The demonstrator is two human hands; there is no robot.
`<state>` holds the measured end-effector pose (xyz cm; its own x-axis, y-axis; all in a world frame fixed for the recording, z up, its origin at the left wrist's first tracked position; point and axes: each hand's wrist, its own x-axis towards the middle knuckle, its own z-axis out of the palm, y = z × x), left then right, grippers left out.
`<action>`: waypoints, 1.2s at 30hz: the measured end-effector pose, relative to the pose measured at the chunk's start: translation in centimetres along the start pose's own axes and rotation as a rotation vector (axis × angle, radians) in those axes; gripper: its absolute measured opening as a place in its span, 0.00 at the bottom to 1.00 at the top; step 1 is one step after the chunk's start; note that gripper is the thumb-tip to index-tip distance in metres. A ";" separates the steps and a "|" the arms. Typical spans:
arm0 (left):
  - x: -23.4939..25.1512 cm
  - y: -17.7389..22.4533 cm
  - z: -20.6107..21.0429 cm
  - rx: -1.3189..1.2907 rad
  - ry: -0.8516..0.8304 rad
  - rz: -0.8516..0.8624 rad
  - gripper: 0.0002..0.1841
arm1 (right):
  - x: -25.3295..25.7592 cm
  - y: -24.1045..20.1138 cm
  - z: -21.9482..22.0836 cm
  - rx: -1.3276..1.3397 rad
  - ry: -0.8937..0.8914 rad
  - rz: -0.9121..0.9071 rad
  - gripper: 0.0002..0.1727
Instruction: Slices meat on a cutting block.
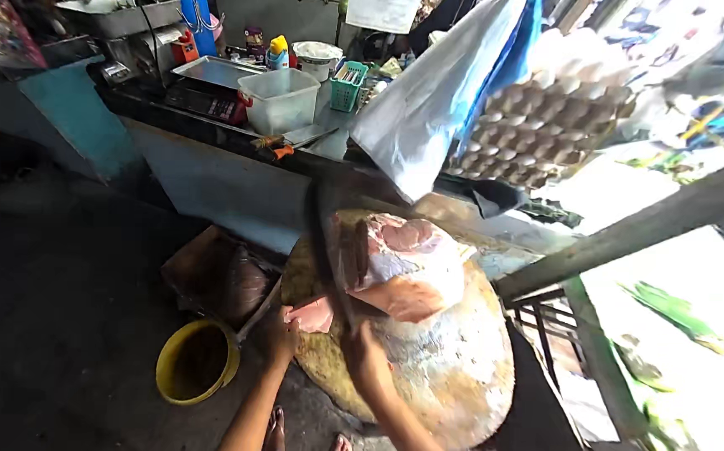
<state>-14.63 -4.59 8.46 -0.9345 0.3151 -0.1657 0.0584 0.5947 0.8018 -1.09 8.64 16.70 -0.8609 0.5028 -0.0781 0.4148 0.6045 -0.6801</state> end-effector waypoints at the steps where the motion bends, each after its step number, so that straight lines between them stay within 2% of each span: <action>1: -0.1 0.0 0.0 -0.020 -0.008 -0.010 0.21 | -0.1 2.3 2.0 -0.095 -0.261 0.222 0.29; 2: -0.5 -0.4 0.1 -0.040 -0.012 -0.010 0.22 | -0.5 4.1 3.8 -0.123 -0.395 0.350 0.30; 3: -0.7 -0.6 0.1 -0.048 0.001 0.004 0.22 | -0.7 4.6 4.6 -0.154 -0.447 0.412 0.29; 6: -1.1 -1.6 0.4 -0.072 0.032 0.001 0.22 | -1.3 4.2 4.8 -0.277 -0.478 0.405 0.27; 10: -0.5 -3.1 0.2 -0.168 0.038 0.001 0.22 | -0.8 5.2 3.4 -0.259 -0.425 0.381 0.28; 14: -0.4 -3.5 -0.1 -0.210 0.035 -0.004 0.21 | -0.4 3.3 -0.9 -0.080 -0.176 0.261 0.27; 17: -0.3 -4.2 0.0 -0.229 0.027 0.028 0.21 | 0.2 -0.9 -4.1 0.096 0.160 -0.033 0.24; 19: -0.3 -4.4 -0.1 -0.260 0.033 0.052 0.20 | 1.0 -3.7 -4.5 0.168 0.357 -0.213 0.25; 21: -0.2 -4.3 -0.2 -0.259 0.025 0.049 0.20 | 1.3 -4.4 -3.5 0.184 0.409 -0.266 0.25; 23: -0.2 -4.2 -0.3 -0.236 0.011 0.031 0.21 | 0.3 -2.7 -1.1 0.083 0.198 -0.081 0.25; 25: -0.3 -4.2 -0.6 -0.205 -0.002 -0.002 0.22 | -0.7 0.3 2.2 -0.140 -0.226 0.244 0.26; 26: -0.4 -4.3 -0.5 -0.205 0.001 0.003 0.22 | -0.8 1.7 3.7 -0.230 -0.392 0.364 0.26; 27: -0.3 -4.5 -0.4 -0.216 0.010 0.011 0.22 | -0.8 2.4 4.5 -0.282 -0.475 0.419 0.26; 32: -0.6 -5.0 -0.6 -0.281 0.018 0.000 0.17 | 0.0 4.9 2.9 -0.255 -0.452 0.397 0.27; 36: -1.4 -4.3 -0.8 -0.246 0.034 -0.001 0.15 | -0.7 3.1 0.7 -0.123 -0.305 0.281 0.27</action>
<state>-13.86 -8.13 5.71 -0.9459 0.2871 -0.1510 -0.0263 0.3962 0.9178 0.55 9.72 14.11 -0.7498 0.4638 -0.4719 0.6613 0.5485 -0.5117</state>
